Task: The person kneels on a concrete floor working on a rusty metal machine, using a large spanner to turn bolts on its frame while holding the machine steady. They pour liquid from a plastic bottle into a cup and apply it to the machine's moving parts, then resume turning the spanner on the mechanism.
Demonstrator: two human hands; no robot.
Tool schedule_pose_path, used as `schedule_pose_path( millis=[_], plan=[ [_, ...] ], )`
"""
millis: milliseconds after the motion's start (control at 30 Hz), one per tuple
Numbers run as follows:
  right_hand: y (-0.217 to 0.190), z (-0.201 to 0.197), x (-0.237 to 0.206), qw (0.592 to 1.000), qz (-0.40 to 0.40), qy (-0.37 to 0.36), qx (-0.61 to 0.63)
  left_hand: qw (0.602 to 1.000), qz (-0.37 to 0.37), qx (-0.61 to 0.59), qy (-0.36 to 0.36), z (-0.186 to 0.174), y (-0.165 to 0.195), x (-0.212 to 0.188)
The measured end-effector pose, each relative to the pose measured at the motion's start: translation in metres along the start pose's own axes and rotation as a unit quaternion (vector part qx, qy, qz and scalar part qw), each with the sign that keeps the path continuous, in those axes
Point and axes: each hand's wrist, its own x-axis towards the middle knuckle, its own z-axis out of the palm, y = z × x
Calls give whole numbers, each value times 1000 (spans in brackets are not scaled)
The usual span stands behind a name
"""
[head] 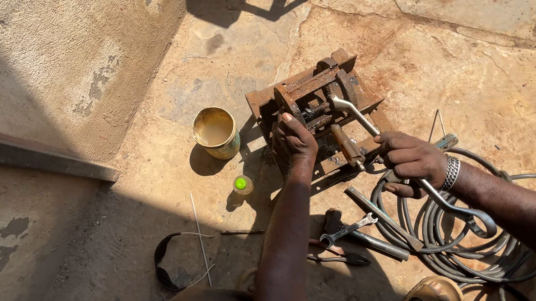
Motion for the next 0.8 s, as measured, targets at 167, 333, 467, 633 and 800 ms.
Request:
schedule_pose_path(
  millis=[167, 333, 467, 633, 800],
  plan=[
    [19, -5, 8, 996, -19, -61, -57, 999, -35, 8, -10, 9, -7, 3],
    [16, 7, 16, 990, 44, 113, 65, 999, -32, -29, -1, 13, -11, 4],
    [22, 25, 28, 966, 17, 236, 101, 999, -5, -21, 26, 11, -8, 4],
    [21, 41, 30, 992, -72, 86, -59, 1000, -8, -10, 23, 8, -3, 3],
    [28, 61, 42, 968, -47, 247, 14, 998, 15, -52, 44, 14, -12, 0]
  ],
)
